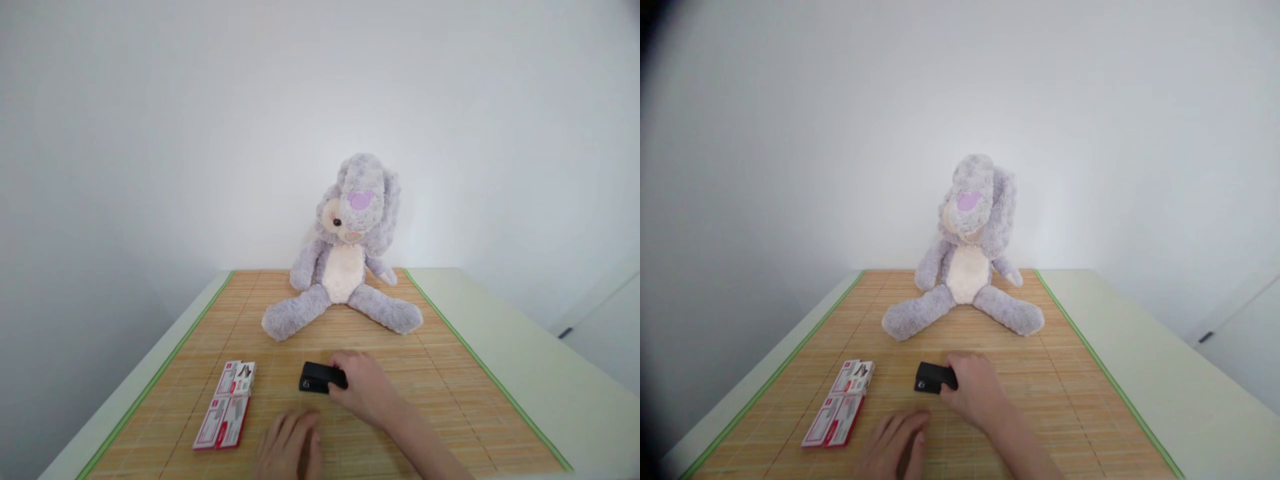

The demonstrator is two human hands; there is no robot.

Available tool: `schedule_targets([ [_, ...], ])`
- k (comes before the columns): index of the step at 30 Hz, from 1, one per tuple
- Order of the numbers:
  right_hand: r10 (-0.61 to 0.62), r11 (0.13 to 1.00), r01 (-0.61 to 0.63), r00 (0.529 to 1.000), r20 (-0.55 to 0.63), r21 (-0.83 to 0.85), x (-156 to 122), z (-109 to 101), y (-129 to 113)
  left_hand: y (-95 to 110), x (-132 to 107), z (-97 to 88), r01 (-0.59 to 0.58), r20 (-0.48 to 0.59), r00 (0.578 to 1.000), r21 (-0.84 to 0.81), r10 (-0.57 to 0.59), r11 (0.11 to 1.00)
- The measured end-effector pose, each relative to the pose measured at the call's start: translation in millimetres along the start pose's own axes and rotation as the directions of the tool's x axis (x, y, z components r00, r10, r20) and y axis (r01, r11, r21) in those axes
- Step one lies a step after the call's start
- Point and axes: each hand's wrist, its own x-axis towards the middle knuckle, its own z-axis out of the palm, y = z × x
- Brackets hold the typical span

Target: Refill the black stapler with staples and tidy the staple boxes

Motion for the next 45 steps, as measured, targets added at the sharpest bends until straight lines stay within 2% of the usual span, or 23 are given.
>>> schedule_targets([
  [3,-0.049,0.998,0.049,0.999,0.0,0.042,-11.0,-12.2,21.6,-3.9,9.8,0.8,0.022,-0.017,1.0,0.144,-0.02,0.989],
  [8,-0.066,0.992,0.067,0.998,-0.009,0.105,-17.6,-15.9,33.0,14.8,13.8,25.7,0.041,0.009,0.999,0.234,-0.044,0.971],
  [12,-0.055,0.99,0.055,0.998,0.0,0.132,-15.6,-13.1,30.3,22.0,10.6,33.8,0.045,0.035,0.998,0.244,-0.055,0.969],
  [20,-0.154,0.98,0.15,0.988,0.019,0.132,6.8,-4.8,4.6,23.1,13.0,25.6,0.061,0.038,0.997,0.247,-0.072,0.967],
  [23,-0.169,0.976,0.166,0.986,0.007,0.14,6.8,-16.4,2.0,25.2,15.2,22.8,0.07,0.034,0.996,0.246,-0.08,0.967],
  [26,-0.168,0.968,0.175,0.984,-0.054,0.18,-4.8,-37.9,7.9,27.4,17.0,20.6,0.076,0.025,0.996,0.244,-0.085,0.967],
  [29,-0.117,0.955,0.143,0.987,-0.113,0.26,-23.4,-58.3,23.8,29.2,18.3,18.6,0.082,0.022,0.996,0.238,-0.09,0.968],
  [32,-0.018,0.934,0.06,0.993,-0.12,0.352,-41.7,-66.3,51.7,30.2,19.1,16.7,0.088,0.021,0.995,0.233,-0.096,0.969],
  [35,0.049,0.867,0.012,0.993,-0.107,0.499,-55.1,-59.3,86.4,31.6,19.9,15.1,0.089,0.018,0.995,0.226,-0.095,0.97],
  [39,0.125,0.764,0.005,0.98,-0.155,0.645,-64.3,-34.0,123.9,33.9,20.4,14.4,0.106,0.007,0.994,0.224,-0.11,0.969],
  [42,0.197,0.707,-0.006,0.962,-0.189,0.707,-68.2,-11.1,136.3,32.2,18.8,16.0,0.132,-0.005,0.991,0.226,-0.134,0.965],
  [45,0.245,0.667,0.005,0.943,-0.226,0.745,-72.7,7.2,138.0,25.0,15.7,18.0,0.115,0.01,0.993,0.232,-0.12,0.966],
])
